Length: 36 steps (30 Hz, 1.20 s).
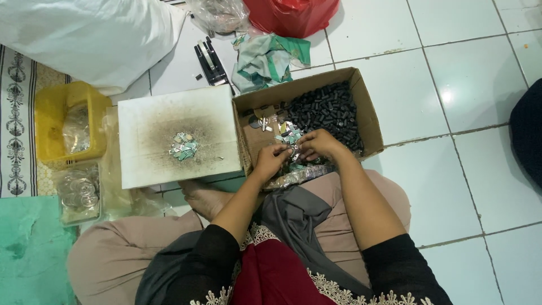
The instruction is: Sort and pack small metallic components from a box into a plastic bag while sitting on the floor.
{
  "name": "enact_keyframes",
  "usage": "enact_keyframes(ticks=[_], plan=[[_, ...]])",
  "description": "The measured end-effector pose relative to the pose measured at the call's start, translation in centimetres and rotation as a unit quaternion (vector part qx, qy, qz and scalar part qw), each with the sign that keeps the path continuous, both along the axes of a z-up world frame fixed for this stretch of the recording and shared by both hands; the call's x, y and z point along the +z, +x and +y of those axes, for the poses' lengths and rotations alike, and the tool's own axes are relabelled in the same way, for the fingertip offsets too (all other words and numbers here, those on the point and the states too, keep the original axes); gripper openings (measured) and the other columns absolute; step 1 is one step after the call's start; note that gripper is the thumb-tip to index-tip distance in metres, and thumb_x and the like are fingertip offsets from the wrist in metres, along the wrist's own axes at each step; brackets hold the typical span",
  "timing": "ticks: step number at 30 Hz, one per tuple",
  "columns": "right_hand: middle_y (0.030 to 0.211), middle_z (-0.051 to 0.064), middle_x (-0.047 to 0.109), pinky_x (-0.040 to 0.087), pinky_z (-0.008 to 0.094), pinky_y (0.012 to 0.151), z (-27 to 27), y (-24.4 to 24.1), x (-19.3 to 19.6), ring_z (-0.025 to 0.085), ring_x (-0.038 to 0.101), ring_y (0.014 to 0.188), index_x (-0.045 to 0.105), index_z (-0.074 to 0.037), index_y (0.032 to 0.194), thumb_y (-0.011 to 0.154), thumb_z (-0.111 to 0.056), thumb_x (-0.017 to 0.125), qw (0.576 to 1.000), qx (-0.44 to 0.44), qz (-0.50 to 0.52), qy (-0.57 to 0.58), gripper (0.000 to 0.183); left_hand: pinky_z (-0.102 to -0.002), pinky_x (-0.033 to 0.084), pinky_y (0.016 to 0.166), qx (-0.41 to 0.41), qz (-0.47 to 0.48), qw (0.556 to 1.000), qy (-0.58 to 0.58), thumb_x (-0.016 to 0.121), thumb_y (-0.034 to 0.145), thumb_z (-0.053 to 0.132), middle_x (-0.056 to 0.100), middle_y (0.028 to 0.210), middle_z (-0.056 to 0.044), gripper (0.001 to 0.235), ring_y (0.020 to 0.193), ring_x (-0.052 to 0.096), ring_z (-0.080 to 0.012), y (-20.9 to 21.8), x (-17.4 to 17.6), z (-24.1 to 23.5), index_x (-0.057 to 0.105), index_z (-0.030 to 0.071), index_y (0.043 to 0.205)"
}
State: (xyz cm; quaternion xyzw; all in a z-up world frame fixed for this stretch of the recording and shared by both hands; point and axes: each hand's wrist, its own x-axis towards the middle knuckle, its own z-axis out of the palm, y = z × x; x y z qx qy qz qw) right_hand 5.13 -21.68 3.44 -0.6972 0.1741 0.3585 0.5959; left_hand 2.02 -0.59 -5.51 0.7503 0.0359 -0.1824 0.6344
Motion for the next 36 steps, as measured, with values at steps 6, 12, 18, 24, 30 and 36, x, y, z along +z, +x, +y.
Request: enact_keyframes(ticks=[6, 12, 18, 24, 30, 36], plan=[[0.098, 0.024, 0.075, 0.065, 0.041, 0.068, -1.1, 0.7, -4.6, 0.032, 0.078, 0.08, 0.072, 0.001, 0.114, 0.084, -0.003, 0.069, 1.0, -0.007, -0.007, 0.003, 0.03, -0.033, 0.057, 0.077, 0.004, 0.003, 1.0, -0.009, 0.081, 0.088, 0.023, 0.079, 0.093, -0.012, 0.024, 0.086, 0.075, -0.0195, 0.3, -1.3, 0.0, 0.08, 0.013, 0.109], [0.092, 0.025, 0.075, 0.066, 0.044, 0.066, -0.9, 0.5, -4.1, 0.031, 0.077, 0.076, 0.073, 0.003, 0.112, 0.08, -0.002, 0.072, 0.998, -0.059, -0.029, -0.022, 0.032, -0.036, 0.057, 0.083, 0.006, -0.004, 1.0, 0.018, 0.081, 0.088, 0.027, 0.079, 0.096, -0.011, 0.025, 0.092, 0.075, -0.0209, 0.4, 0.0, 0.4, 0.08, 0.014, 0.109], [0.085, 0.025, 0.075, 0.065, 0.047, 0.064, -0.7, 0.1, -1.5, 0.034, 0.077, 0.074, 0.075, 0.004, 0.103, 0.074, 0.002, 0.077, 0.997, -0.01, -0.042, -0.067, 0.029, -0.035, 0.057, 0.086, 0.004, 0.005, 1.0, 0.026, 0.081, 0.088, 0.031, 0.08, 0.095, -0.007, 0.025, 0.095, 0.075, -0.0178, -0.3, 2.1, 0.1, 0.081, 0.016, 0.108], [0.083, 0.022, 0.075, 0.063, 0.041, 0.062, -0.8, 0.2, -0.7, 0.03, 0.076, 0.075, 0.079, 0.001, 0.101, 0.08, -0.004, 0.075, 0.988, -0.003, -0.089, -0.128, 0.022, -0.034, 0.059, 0.08, 0.008, 0.01, 1.0, 0.026, 0.08, 0.088, 0.03, 0.079, 0.096, -0.01, 0.025, 0.094, 0.075, -0.0189, 0.1, 1.2, 0.4, 0.08, 0.015, 0.108], [0.087, 0.025, 0.075, 0.065, 0.041, 0.066, -0.3, 0.7, -2.7, 0.03, 0.076, 0.075, 0.077, 0.004, 0.105, 0.08, -0.002, 0.08, 0.987, -0.034, -0.118, -0.101, 0.026, -0.04, 0.058, 0.082, 0.018, -0.004, 1.0, 0.021, 0.08, 0.089, 0.026, 0.078, 0.099, -0.016, 0.028, 0.096, 0.074, -0.0259, 0.6, -0.3, 0.4, 0.079, 0.009, 0.111], [0.095, 0.035, 0.072, 0.064, 0.052, 0.07, 0.7, -0.1, 0.2, 0.041, 0.076, 0.081, 0.072, 0.012, 0.113, 0.083, 0.002, 0.072, 0.994, -0.039, -0.095, -0.046, 0.032, -0.04, 0.061, 0.079, 0.018, 0.025, 0.999, -0.007, 0.079, 0.092, 0.026, 0.078, 0.103, -0.013, 0.025, 0.096, 0.074, -0.0219, 0.3, 0.4, 0.4, 0.079, 0.014, 0.113]])
